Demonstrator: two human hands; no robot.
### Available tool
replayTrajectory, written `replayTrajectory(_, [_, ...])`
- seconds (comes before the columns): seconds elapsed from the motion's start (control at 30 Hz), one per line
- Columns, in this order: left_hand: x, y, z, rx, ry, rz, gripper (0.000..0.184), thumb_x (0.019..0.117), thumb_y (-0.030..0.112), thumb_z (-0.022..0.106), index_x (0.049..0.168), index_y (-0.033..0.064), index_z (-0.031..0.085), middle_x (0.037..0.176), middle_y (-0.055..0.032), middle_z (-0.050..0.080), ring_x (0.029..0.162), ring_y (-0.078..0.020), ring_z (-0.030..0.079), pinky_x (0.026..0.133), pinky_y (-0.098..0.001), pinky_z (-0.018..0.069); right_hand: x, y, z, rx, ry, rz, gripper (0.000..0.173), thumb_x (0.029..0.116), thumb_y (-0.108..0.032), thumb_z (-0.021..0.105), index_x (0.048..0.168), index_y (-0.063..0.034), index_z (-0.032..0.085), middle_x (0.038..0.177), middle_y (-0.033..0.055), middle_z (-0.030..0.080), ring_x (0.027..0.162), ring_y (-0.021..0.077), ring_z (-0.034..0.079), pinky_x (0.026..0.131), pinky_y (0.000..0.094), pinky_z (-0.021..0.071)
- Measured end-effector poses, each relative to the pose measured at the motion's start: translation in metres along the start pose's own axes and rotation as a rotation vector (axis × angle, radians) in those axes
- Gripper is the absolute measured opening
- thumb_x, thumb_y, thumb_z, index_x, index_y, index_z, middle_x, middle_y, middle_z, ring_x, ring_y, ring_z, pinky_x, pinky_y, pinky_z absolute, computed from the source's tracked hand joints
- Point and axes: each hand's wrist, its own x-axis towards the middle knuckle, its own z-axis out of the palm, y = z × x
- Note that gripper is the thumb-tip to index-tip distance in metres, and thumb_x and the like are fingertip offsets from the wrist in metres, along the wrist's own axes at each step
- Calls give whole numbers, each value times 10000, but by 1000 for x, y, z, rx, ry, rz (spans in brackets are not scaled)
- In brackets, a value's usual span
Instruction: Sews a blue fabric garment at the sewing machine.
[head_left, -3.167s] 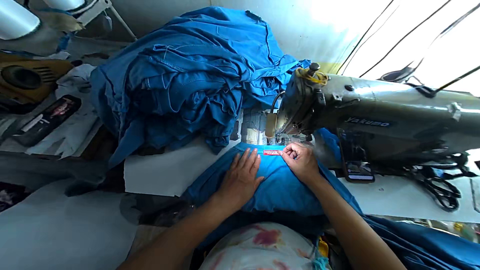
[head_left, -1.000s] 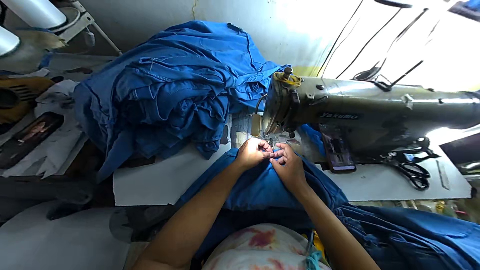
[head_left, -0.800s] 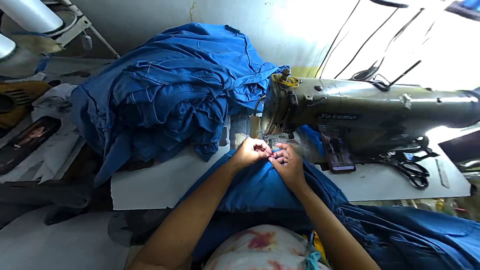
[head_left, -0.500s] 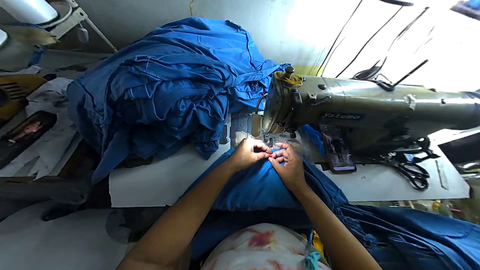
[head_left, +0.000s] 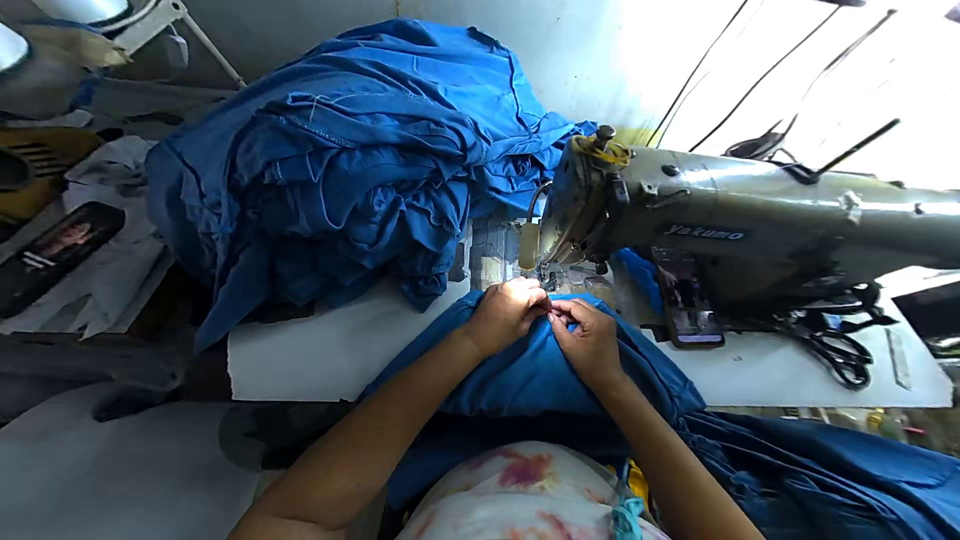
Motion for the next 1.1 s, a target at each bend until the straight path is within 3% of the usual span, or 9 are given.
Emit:
replayTrajectory(0.2, [7, -2, -6, -70, -93, -69, 137, 957, 81, 640, 912, -3, 739, 905, -134, 728, 933, -279, 695, 850, -451, 528, 7, -7, -13, -146, -124, -74, 182, 907, -76, 615, 912, 7, 777, 823, 132, 726, 714, 211, 700, 672, 329, 577])
replayTrajectory(0.33, [15, -4, -16, -192, -233, -168, 165, 978, 111, 621, 1012, 5, 742, 972, -119, 734, 1006, -245, 674, 938, -451, 495, 14, 2, -20, 19, -207, 46, 189, 915, -106, 617, 926, 1, 773, 854, 109, 733, 733, 111, 666, 704, 230, 543])
replayTrajectory(0.43, [19, -7, -19, -238, -272, -188, 183, 988, 116, 603, 987, -8, 737, 955, -128, 719, 991, -229, 659, 926, -433, 484, 16, 6, -22, 103, -232, 100, 192, 922, -121, 623, 937, -2, 772, 870, 92, 735, 742, 46, 646, 712, 172, 520])
replayTrajectory(0.53, [20, -9, -20, -318, -260, -221, 173, 988, 113, 605, 964, -11, 723, 914, -96, 697, 902, -141, 643, 865, -352, 502, 16, 6, -22, 114, -247, 103, 197, 924, -120, 616, 936, 4, 768, 862, 91, 731, 740, 38, 637, 708, 168, 513])
replayTrajectory(0.63, [22, -5, -20, -228, -298, -213, 195, 1004, 120, 588, 970, -19, 721, 928, -134, 701, 950, -219, 658, 896, -428, 498, 18, 5, -27, 92, -291, 115, 211, 946, -129, 606, 960, 3, 769, 893, 101, 731, 770, 67, 650, 732, 195, 525])
replayTrajectory(0.73, [33, 8, -22, -40, -427, -219, 197, 1019, 113, 568, 1034, -16, 717, 1003, -174, 711, 1062, -331, 651, 942, -518, 477, 20, -1, -40, -24, -259, 72, 234, 979, -98, 569, 1013, 25, 765, 929, 157, 727, 767, 178, 683, 730, 301, 571])
replayTrajectory(0.8, [40, 16, -22, 80, -504, -210, 189, 1014, 105, 572, 1058, -10, 716, 1043, -185, 713, 1101, -369, 647, 937, -549, 489, 18, 0, -47, -65, -215, 44, 225, 975, -97, 572, 1002, 13, 767, 922, 147, 732, 749, 174, 682, 711, 293, 575])
replayTrajectory(0.97, [51, 30, -17, 314, -625, -196, 214, 1009, 101, 574, 1125, -39, 687, 1100, -231, 691, 1142, -410, 638, 957, -562, 493, 5, 7, -43, -116, -267, -24, 182, 917, -26, 608, 996, 52, 751, 1010, 192, 737, 929, 290, 729, 839, 432, 593])
replayTrajectory(1.1, [43, 35, -10, 444, -590, -196, 281, 1004, 136, 582, 1190, -50, 683, 1173, -280, 682, 1140, -465, 649, 936, -625, 506, -10, 7, -34, -168, -198, -185, 76, 852, -12, 680, 882, 14, 745, 982, 166, 728, 973, 291, 719, 844, 435, 597])
